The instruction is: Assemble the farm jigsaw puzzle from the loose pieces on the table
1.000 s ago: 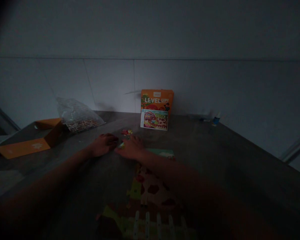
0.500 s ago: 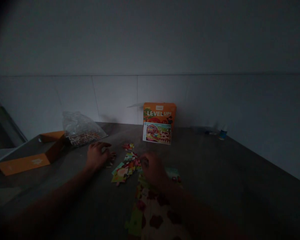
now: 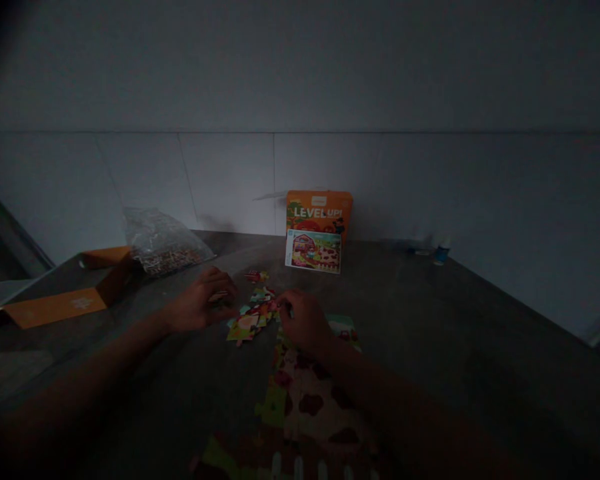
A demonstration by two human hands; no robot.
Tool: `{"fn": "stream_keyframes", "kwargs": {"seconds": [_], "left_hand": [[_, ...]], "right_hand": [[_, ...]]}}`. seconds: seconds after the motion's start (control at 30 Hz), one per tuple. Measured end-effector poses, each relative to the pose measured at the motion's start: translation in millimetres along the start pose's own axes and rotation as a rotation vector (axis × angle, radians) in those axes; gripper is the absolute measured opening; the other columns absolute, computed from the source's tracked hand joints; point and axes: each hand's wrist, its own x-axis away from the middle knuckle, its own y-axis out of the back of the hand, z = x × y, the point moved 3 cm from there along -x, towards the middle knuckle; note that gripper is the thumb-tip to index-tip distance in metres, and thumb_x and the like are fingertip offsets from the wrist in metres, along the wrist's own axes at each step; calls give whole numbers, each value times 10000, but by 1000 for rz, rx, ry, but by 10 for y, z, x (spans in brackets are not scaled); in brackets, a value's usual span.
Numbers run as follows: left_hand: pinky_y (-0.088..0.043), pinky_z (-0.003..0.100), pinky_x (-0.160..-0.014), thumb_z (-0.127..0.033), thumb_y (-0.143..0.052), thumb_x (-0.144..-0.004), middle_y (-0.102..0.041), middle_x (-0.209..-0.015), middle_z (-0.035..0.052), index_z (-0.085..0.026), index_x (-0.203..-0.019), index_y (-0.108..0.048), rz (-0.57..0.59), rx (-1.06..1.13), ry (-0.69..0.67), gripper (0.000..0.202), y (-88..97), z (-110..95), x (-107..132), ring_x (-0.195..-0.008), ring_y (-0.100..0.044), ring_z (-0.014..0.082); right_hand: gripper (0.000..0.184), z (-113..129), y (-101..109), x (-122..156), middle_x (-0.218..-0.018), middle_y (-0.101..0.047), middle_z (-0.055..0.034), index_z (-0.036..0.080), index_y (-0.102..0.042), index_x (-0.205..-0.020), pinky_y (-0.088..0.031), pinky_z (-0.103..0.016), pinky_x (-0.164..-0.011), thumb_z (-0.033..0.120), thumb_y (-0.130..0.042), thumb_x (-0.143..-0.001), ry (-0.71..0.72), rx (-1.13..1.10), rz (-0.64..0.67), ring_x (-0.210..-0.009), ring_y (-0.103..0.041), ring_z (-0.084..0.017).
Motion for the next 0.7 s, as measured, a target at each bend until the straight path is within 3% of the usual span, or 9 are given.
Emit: {"fn": "stream_keyframes", "kwargs": {"seconds": [0.07, 0.17, 0.37, 0.5, 0.6, 0.7], "left_hand": [[-412, 363, -831, -558, -739, -730, -648, -980, 74, -208, -957, -697, 105, -1, -34, 419, -24, -87, -7, -963, -540, 259], [-402, 361, -846, -552, -809, -650, -631, -1054, 66, -228, -1019, -687, 186, 9, -19, 506, -90, -177, -18, -1025, -526, 282], [-393, 357, -877, -477, -821, -665, -622, -1055, 64, -206, -987, -669, 202, 53, 27, 447, -145, -203, -25, -1036, -519, 278], [-383, 361, -887, -442, -811, -693, -628, -1011, 56, -201, -907, -675, 233, 57, 7, 349, -131, -242, -37, -1005, -541, 264], [-380, 369, -916, -393, -809, -704, -631, -1020, 61, -193, -901, -675, 240, 61, 5, 311, -136, -257, -46, -1008, -546, 260], [-387, 371, -915, -381, -814, -693, -631, -1023, 67, -185, -904, -664, 216, 83, -12, 324, -160, -244, -45, -1022, -540, 269]], "right_hand": [[192, 3, -3, -1, -926, -732, -64, 175, -693, -891, -484, -313, -799, 82, -546, -813, 0, -6, 11, -850, -664, -196], [174, 31, -12, 7, -963, -732, -72, 176, -691, -905, -485, -322, -845, 110, -547, -833, 11, -6, 25, -903, -668, -204], [210, 216, -41, 41, -958, -710, -88, 176, -710, -992, -464, -348, -872, 223, -525, -906, 111, 72, 97, -929, -644, -226], [334, 333, -80, 70, -1077, -673, -100, 199, -690, -1123, -445, -366, -939, 405, -646, -864, 174, 54, 234, -1028, -613, -249], [533, 354, -108, 77, -1147, -631, -134, 177, -669, -1152, -449, -393, -946, 567, -701, -790, 146, 62, 290, -1060, -593, -279], [520, 338, -125, 72, -1113, -624, -126, 168, -667, -1086, -466, -389, -910, 586, -708, -779, 114, 44, 290, -1028, -595, -271]]}}
